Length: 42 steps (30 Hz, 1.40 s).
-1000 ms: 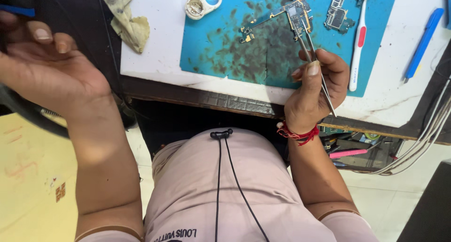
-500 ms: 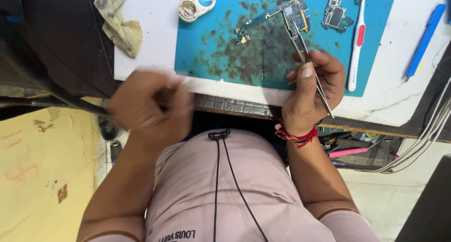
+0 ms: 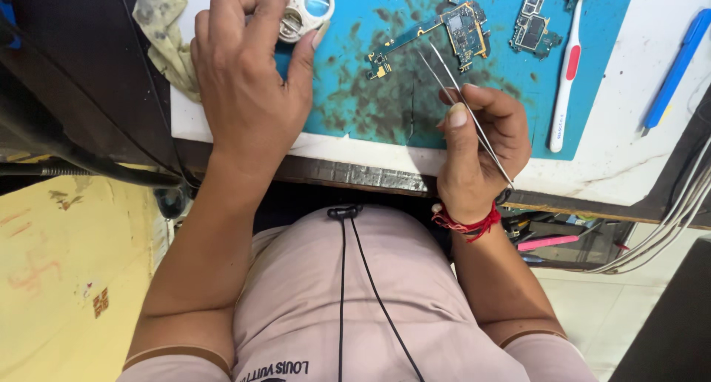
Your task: The person uses a magnifying loupe to inspect a small electronic component, then uses a hot air gun and tweezers to remove a chip from a circuit board. They then use a soldering iron to apply solder to the board and reattach the component.
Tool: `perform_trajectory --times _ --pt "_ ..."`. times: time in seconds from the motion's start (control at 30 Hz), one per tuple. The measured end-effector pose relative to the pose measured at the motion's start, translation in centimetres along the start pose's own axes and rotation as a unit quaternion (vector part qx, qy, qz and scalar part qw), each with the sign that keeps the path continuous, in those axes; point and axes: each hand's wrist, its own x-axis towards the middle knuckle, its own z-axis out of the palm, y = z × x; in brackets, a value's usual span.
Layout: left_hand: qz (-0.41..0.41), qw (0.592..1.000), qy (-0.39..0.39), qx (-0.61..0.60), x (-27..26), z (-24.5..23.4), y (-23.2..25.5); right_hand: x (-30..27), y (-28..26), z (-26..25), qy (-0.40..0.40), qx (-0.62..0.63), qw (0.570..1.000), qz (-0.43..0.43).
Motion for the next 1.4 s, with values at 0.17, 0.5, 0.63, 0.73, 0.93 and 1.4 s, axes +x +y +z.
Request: perform_trajectory --times 0.17,0.5,0.63,0.73,0.93,1.4 --pt "0.022 0.993 -0.023 -0.11 -0.9 -0.6 2.2 0.4 -0.4 0.5 -0.018 -0.019 1.0 0.007" --pt "0.023 0.992 -0.045 -0.114 -1.9 0.5 4.0 0.7 -1.2 1.2 -0.053 -0.12 0.991 0.029" --pt "0.023 0.992 -0.047 -0.112 -2.0 0.7 3.9 0.9 -1.4 1.1 -0.065 -0.156 0.985 0.021" --pt "0.02 0.992 -0.053 -0.112 -2.0 0.7 3.8 1.1 -1.7 1.2 -0.071 -0.169 0.983 0.017" --pt "0.025 0.993 -0.055 -0.103 -2.0 0.8 3.8 1.3 -1.9 1.2 -0.081 -0.19 0.978 0.009" --pt "0.015 0.991 -0.057 -0.118 -2.0 0.8 3.8 1.3 -1.9 1.4 -0.077 -0.204 0.976 0.018"
